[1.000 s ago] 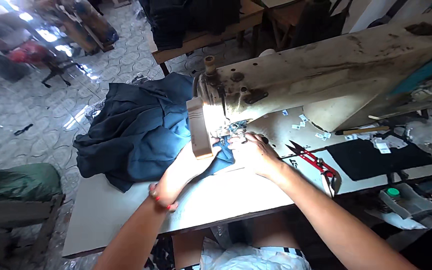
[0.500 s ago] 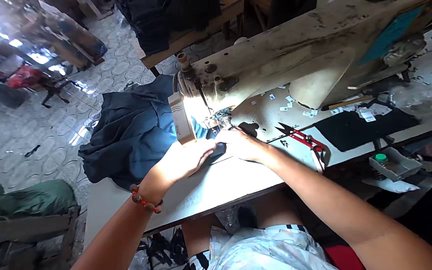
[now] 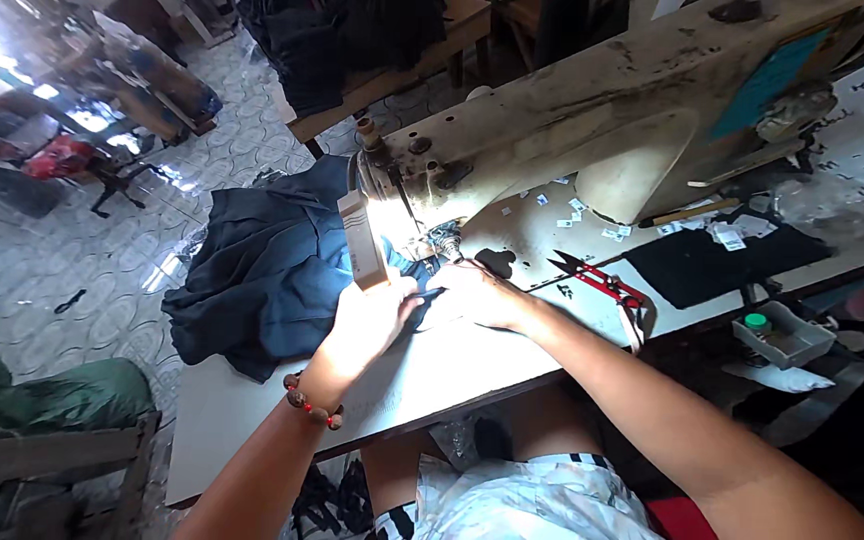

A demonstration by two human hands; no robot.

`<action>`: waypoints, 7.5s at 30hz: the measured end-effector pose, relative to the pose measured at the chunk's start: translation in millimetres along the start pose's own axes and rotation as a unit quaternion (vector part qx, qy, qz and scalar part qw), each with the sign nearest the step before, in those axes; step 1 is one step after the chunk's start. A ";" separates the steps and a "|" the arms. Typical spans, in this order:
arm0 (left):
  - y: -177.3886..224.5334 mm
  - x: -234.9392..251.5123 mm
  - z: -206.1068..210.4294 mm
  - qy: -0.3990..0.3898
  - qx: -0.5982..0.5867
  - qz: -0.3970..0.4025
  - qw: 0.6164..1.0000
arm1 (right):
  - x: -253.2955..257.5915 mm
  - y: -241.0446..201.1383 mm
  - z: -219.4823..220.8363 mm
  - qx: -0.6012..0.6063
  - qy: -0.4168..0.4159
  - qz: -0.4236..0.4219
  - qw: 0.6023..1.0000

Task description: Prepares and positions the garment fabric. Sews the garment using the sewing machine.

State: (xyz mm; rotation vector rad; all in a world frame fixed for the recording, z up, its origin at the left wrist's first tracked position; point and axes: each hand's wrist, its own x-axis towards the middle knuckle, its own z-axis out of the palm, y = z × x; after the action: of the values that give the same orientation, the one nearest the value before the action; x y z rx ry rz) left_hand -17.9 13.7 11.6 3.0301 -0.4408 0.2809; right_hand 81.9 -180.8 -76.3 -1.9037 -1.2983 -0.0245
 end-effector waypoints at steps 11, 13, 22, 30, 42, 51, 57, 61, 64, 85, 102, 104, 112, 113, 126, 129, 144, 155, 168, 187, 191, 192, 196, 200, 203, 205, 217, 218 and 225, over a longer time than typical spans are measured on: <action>-4.7 -7.1 41.1 0.001 -0.014 0.099 0.995 | -31.6 -12.0 -3.8 -0.062 -0.011 -0.094 0.994; -13.5 -11.2 47.1 -0.007 -0.011 0.103 0.995 | -33.3 -13.2 -2.3 -0.077 -0.009 -0.094 0.993; -25.8 -6.8 51.8 -0.051 -0.064 0.059 0.995 | -24.3 -5.0 1.9 -0.079 0.005 -0.093 0.993; -24.8 -3.9 -41.0 -0.071 -0.154 -0.011 0.985 | -3.2 -0.5 -1.3 -0.021 0.006 -0.031 0.999; -15.7 -11.7 -13.0 -0.069 -0.233 -0.085 0.966 | -2.0 0.6 -0.5 0.013 0.013 -0.013 1.000; 10.9 -4.8 7.6 -0.019 -0.218 -0.116 0.969 | -3.9 -0.7 -0.5 0.048 0.015 0.002 0.999; 8.0 -10.7 -11.2 -0.017 -0.097 -0.062 0.993 | -2.0 -0.5 0.9 0.023 0.000 0.010 1.000; 15.1 -4.6 1.0 -0.004 -0.026 -0.018 0.999 | -4.1 0.3 0.3 0.010 -0.003 -0.015 1.000; 27.7 -6.2 20.0 -0.015 -0.058 0.031 0.998 | -14.2 -6.1 1.1 -0.021 -0.017 -0.059 0.998; -24.0 -10.6 -32.6 -0.016 -0.035 0.036 0.999 | 2.0 -0.5 0.9 -0.062 0.001 -0.025 0.998; 11.8 -10.7 8.5 -0.012 0.000 0.054 0.998 | -1.6 1.7 1.2 -0.059 -0.017 -0.057 0.997; 21.5 -17.3 29.5 0.001 -0.031 0.077 0.997 | -13.2 -3.1 4.8 -0.071 -0.004 -0.106 0.992; -3.4 -20.6 29.9 -0.046 0.022 0.123 0.991 | -42.4 -15.7 10.4 -0.101 0.025 -0.092 0.990; -2.5 -21.9 31.2 -0.051 0.033 0.125 0.990 | -43.6 -15.4 11.4 -0.102 0.032 -0.093 0.990; -16.6 -0.9 36.4 -0.123 0.030 0.020 0.992 | -4.8 10.4 9.7 -0.103 0.047 -0.067 0.991; -24.0 3.9 28.4 -0.050 0.060 0.033 0.996 | 0.6 13.8 10.1 -0.087 0.041 -0.026 0.995; -6.9 1.5 -14.8 -0.145 0.057 0.026 0.987 | 3.7 16.6 5.6 -0.076 0.006 -0.036 0.996; -10.5 -14.3 32.0 -0.023 0.013 0.122 0.992 | -36.8 -6.9 2.7 -0.078 -0.005 -0.107 0.991; -38.6 -6.1 44.2 -0.046 -0.005 0.055 0.997 | -16.6 6.0 -0.3 -0.074 0.006 -0.095 0.993; -13.0 -7.2 20.7 -0.061 0.046 0.169 0.983 | -34.3 -22.3 0.6 -0.072 0.024 -0.090 0.993; -9.9 -11.9 30.3 -0.054 0.019 0.177 0.983 | -42.5 -20.3 7.1 -0.056 0.019 -0.070 0.996; -8.9 -12.1 31.9 -0.046 0.018 0.173 0.984 | -40.3 -21.1 4.3 -0.070 0.010 -0.075 0.995; -10.6 -14.4 32.7 -0.059 0.013 0.170 0.984 | -41.4 -23.0 5.0 -0.063 0.012 -0.070 0.995; -13.3 -17.2 36.1 -0.060 -0.002 0.168 0.984 | -45.2 -20.9 6.4 -0.082 0.015 -0.071 0.994; -13.6 -18.7 38.4 -0.065 -0.007 0.150 0.987 | -44.7 -19.8 6.9 -0.087 0.021 -0.073 0.993; -12.8 -18.2 40.1 -0.066 -0.011 0.146 0.987 | -43.6 -17.0 7.0 -0.080 0.020 -0.079 0.993; -40.0 4.6 11.5 -0.075 -0.004 0.116 0.990 | -1.6 10.0 -0.5 -0.061 0.003 -0.079 0.995; -31.4 3.1 12.6 -0.110 -0.038 0.140 0.983 | -2.5 10.5 -0.7 -0.059 0.001 -0.090 0.994; -16.4 -18.2 37.0 -0.027 -0.035 0.182 0.982 | -46.0 -24.0 12.0 -0.101 0.015 -0.076 0.992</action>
State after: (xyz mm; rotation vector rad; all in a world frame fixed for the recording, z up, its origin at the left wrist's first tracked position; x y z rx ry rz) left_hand -24.0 31.0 -28.8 2.8762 -0.9876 0.1963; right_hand 36.7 -205.4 -89.8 -1.9589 -1.4636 -0.2703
